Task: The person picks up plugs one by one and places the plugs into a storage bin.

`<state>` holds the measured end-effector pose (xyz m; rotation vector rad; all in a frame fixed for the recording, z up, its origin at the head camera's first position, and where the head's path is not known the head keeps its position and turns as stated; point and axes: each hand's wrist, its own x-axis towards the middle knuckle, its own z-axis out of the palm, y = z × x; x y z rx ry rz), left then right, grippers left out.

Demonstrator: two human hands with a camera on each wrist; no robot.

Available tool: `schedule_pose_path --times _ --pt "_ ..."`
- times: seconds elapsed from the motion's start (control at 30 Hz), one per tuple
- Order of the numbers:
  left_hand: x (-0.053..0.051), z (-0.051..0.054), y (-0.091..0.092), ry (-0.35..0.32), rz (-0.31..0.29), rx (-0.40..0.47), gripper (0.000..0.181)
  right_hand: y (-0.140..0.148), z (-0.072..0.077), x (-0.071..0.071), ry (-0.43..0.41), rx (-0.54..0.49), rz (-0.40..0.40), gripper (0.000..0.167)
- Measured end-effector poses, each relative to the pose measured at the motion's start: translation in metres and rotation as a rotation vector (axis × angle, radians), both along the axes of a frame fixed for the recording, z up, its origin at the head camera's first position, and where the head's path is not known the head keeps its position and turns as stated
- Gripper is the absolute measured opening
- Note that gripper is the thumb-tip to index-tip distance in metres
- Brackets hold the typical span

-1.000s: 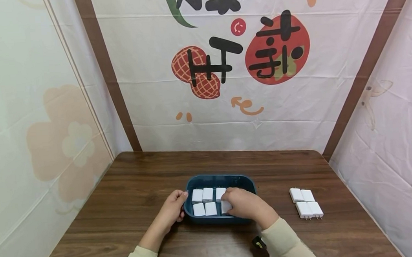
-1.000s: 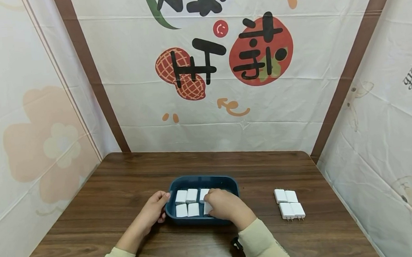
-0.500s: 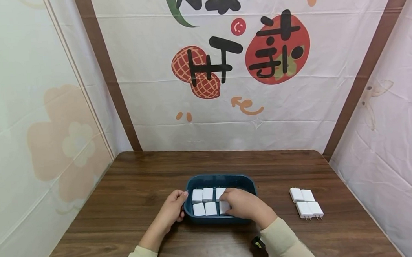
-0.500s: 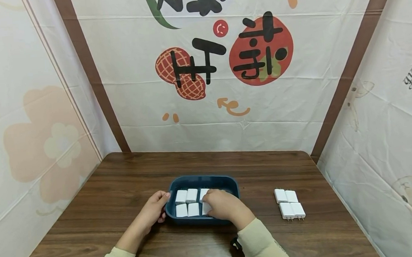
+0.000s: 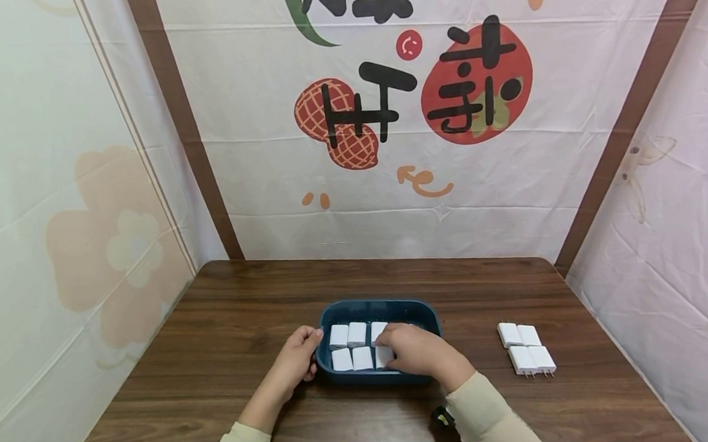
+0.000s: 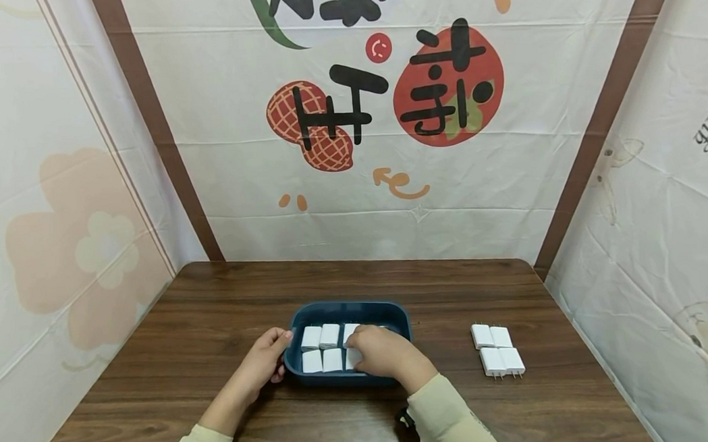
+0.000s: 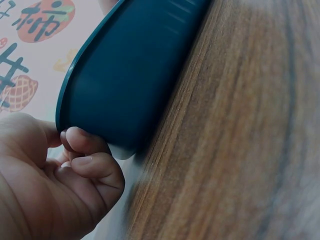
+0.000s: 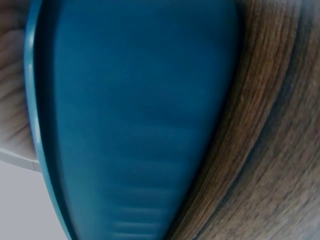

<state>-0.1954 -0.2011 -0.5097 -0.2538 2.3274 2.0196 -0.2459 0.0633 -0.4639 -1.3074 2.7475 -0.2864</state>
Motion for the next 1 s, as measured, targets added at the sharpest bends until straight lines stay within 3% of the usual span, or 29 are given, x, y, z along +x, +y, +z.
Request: schedule_pose_path --times 0.67,1.0 --pt "-0.0004 0.0006 -0.0002 -0.001 0.002 0.003 0.032 -0.0001 -0.0038 -0.0022 -0.043 -0.037 -0.015 0.037" --pt "0.0010 0.0035 0.0012 -0.007 0.003 0.006 0.033 0.0020 0.0028 -0.0024 0.066 -0.025 0.049 0.034"
